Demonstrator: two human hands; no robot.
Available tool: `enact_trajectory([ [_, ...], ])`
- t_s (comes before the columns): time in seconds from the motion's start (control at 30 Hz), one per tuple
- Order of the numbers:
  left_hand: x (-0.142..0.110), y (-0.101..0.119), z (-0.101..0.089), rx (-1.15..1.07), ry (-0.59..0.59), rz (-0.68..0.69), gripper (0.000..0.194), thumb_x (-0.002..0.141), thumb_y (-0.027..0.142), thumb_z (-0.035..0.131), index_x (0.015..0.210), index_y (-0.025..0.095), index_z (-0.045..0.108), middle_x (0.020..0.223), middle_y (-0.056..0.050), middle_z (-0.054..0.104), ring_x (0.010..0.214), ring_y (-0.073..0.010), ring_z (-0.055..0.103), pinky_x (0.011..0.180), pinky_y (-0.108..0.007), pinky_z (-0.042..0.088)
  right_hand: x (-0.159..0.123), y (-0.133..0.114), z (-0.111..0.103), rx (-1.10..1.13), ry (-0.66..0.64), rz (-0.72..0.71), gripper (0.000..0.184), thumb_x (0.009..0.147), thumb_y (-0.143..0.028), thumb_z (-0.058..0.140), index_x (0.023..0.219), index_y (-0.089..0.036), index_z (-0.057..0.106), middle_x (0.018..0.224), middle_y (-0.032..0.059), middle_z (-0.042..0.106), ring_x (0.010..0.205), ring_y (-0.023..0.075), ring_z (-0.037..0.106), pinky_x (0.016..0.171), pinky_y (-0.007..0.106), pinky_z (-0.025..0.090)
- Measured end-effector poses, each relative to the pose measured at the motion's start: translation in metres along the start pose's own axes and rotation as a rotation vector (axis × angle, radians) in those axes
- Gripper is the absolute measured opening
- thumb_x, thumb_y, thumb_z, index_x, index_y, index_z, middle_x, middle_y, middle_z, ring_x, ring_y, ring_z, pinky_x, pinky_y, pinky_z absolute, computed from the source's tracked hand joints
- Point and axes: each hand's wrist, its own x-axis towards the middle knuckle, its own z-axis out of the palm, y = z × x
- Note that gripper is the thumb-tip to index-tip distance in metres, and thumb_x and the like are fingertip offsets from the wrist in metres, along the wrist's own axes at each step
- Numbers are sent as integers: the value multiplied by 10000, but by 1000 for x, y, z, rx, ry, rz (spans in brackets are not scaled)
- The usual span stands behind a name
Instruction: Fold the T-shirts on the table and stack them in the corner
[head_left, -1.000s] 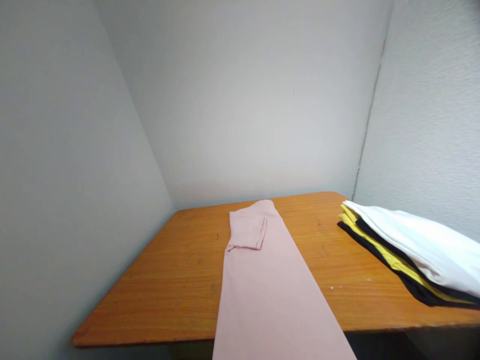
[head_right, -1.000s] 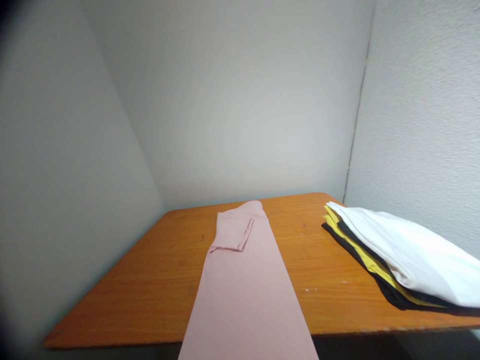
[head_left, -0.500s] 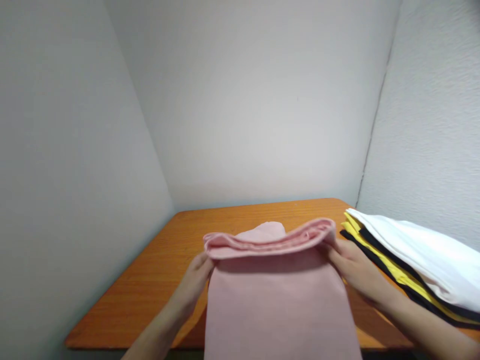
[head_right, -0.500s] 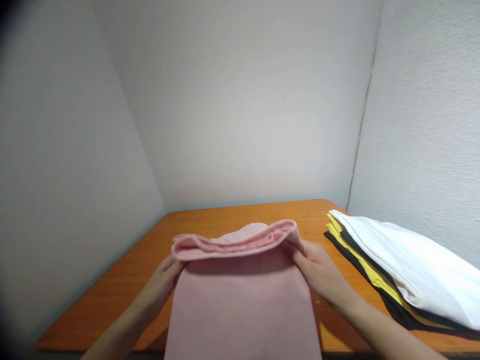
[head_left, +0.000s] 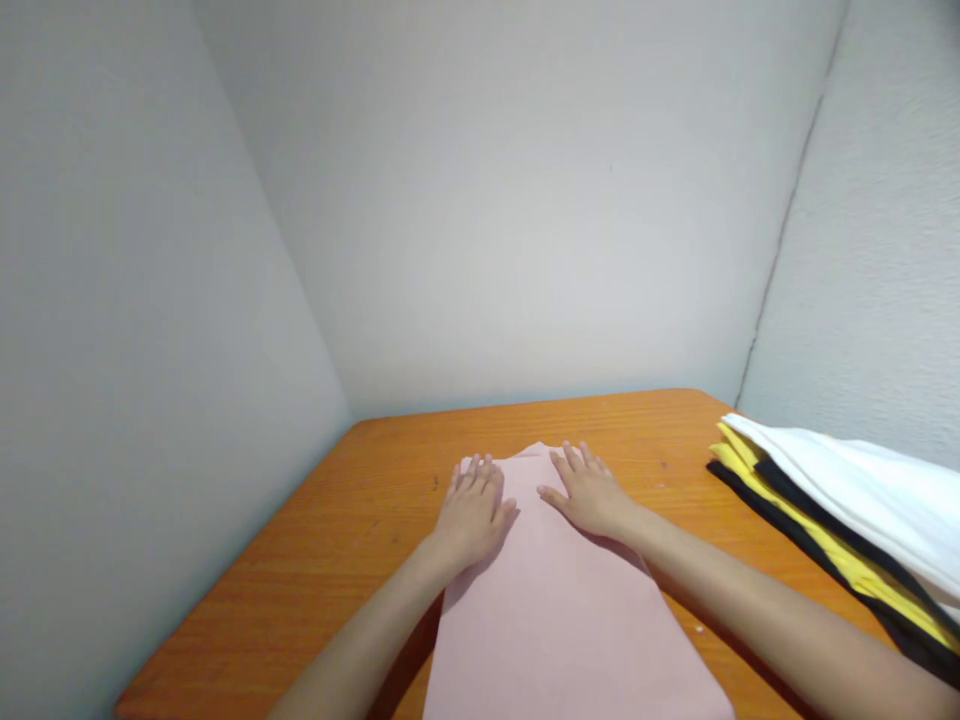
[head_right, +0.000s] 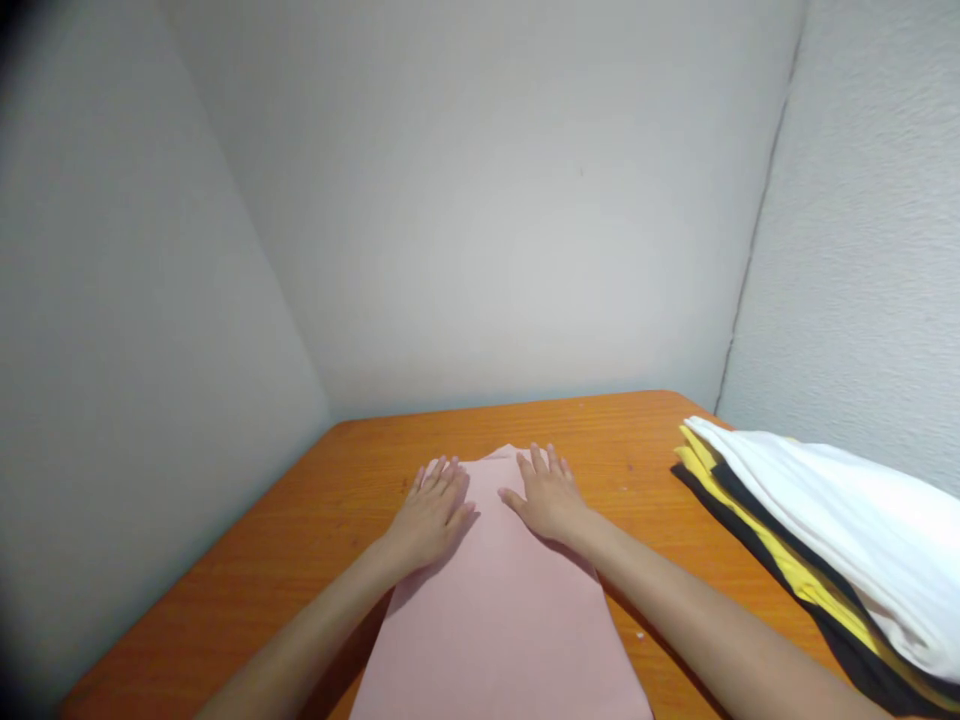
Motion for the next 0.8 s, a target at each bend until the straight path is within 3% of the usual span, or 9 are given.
enact_trajectory([
  [0.17,7,-3,30,37,-29,-73,727,976,591,166,1514,117,286,1590,-119,178,1487,-281,84,1216,-507,85,8,-2,23,17,-26,-40,762,948,-661,270,1520,-162,340,1599,130,136,1456,387,56,1148,561,146],
  [0.37,6,0,29,50,-14,-96,706,977,554,216,1505,94,306,1583,-131,192,1486,-290,86,1216,-509,81,9,5,29,68,11,-71,783,944,-672,267,1521,-148,333,1601,134,116,1460,378,18,1158,558,125],
  [0.63,10,6,21,157,-57,-119,691,973,496,259,1491,43,315,1566,-160,233,1478,-308,136,1207,-496,47,1,-8,-3,152,-51,-31,735,950,-604,369,1503,-121,344,1596,153,133,1463,359,41,1160,538,87],
  [0.8,2,13,27,276,-17,-157,703,950,498,237,1478,47,350,1549,-162,297,1467,-326,178,1195,-508,31,-12,-14,-22,124,71,169,757,929,-532,457,1461,-12,319,1528,249,262,1397,360,227,1118,505,203],
])
